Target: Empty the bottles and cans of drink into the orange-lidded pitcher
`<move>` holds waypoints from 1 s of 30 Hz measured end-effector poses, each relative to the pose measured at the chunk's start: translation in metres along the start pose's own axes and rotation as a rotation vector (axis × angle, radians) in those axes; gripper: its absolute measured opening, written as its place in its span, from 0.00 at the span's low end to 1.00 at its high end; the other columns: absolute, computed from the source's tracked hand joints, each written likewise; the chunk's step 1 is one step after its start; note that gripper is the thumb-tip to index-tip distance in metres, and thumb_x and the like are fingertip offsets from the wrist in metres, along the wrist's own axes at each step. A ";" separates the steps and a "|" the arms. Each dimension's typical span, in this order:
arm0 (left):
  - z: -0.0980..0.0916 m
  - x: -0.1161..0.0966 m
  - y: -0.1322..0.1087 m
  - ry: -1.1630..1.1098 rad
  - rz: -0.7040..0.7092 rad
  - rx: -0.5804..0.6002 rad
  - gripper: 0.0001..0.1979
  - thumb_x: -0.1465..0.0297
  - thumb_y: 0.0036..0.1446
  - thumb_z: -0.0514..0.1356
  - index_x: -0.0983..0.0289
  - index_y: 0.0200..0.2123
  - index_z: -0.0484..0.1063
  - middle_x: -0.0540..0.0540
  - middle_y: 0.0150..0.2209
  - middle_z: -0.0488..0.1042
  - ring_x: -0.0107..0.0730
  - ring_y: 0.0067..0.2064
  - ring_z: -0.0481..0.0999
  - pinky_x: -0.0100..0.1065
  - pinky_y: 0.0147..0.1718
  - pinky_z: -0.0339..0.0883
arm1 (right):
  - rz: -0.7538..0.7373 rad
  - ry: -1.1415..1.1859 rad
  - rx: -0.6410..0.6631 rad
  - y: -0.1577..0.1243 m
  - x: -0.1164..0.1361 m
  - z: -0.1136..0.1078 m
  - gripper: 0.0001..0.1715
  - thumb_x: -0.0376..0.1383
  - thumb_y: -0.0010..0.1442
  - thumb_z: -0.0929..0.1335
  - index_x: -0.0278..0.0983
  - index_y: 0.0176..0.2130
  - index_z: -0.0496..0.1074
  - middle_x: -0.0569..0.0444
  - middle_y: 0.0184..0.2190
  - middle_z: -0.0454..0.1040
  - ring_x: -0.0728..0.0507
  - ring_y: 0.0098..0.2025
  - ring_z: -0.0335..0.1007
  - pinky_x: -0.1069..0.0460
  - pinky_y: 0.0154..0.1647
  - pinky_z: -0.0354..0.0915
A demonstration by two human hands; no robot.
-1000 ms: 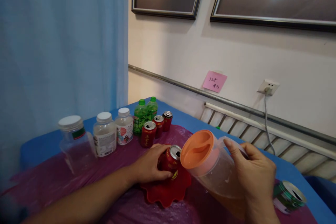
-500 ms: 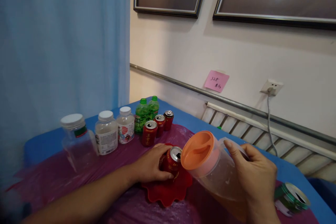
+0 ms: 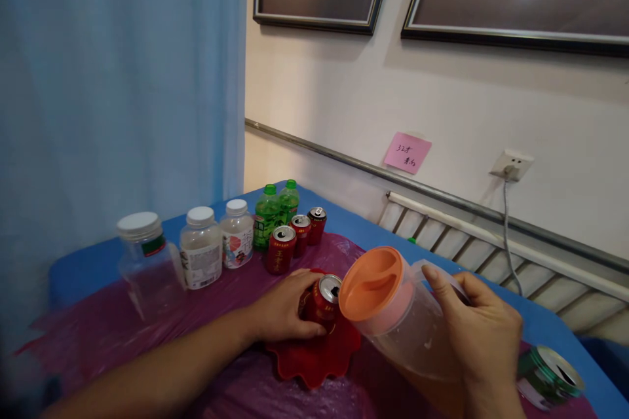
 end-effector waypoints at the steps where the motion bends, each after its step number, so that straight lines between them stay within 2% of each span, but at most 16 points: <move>1: 0.000 0.000 0.000 -0.001 -0.002 -0.001 0.37 0.61 0.41 0.75 0.58 0.57 0.72 0.57 0.53 0.77 0.51 0.54 0.74 0.45 0.56 0.64 | -0.008 -0.001 -0.006 0.000 0.000 -0.001 0.36 0.68 0.49 0.68 0.39 0.19 0.66 0.61 0.16 0.54 0.48 0.23 0.53 0.52 0.23 0.50; 11: 0.002 0.004 0.001 -0.018 -0.012 0.007 0.39 0.61 0.40 0.75 0.58 0.57 0.71 0.57 0.54 0.77 0.52 0.54 0.74 0.45 0.56 0.64 | -0.020 -0.012 0.013 -0.002 0.000 -0.001 0.33 0.64 0.52 0.68 0.38 0.21 0.69 0.61 0.17 0.55 0.48 0.24 0.54 0.53 0.23 0.52; 30: 0.004 0.002 0.000 -0.035 0.000 0.031 0.39 0.61 0.40 0.76 0.58 0.57 0.72 0.57 0.53 0.77 0.51 0.52 0.74 0.45 0.56 0.65 | 0.004 -0.014 0.015 -0.005 -0.002 0.000 0.35 0.67 0.50 0.68 0.39 0.21 0.69 0.61 0.17 0.57 0.48 0.25 0.55 0.52 0.25 0.52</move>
Point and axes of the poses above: each hand's wrist, its own y-axis towards the middle knuckle, its own z-axis out of the palm, x = y × z, the point moved 6 cm from there along y, towards the middle knuckle
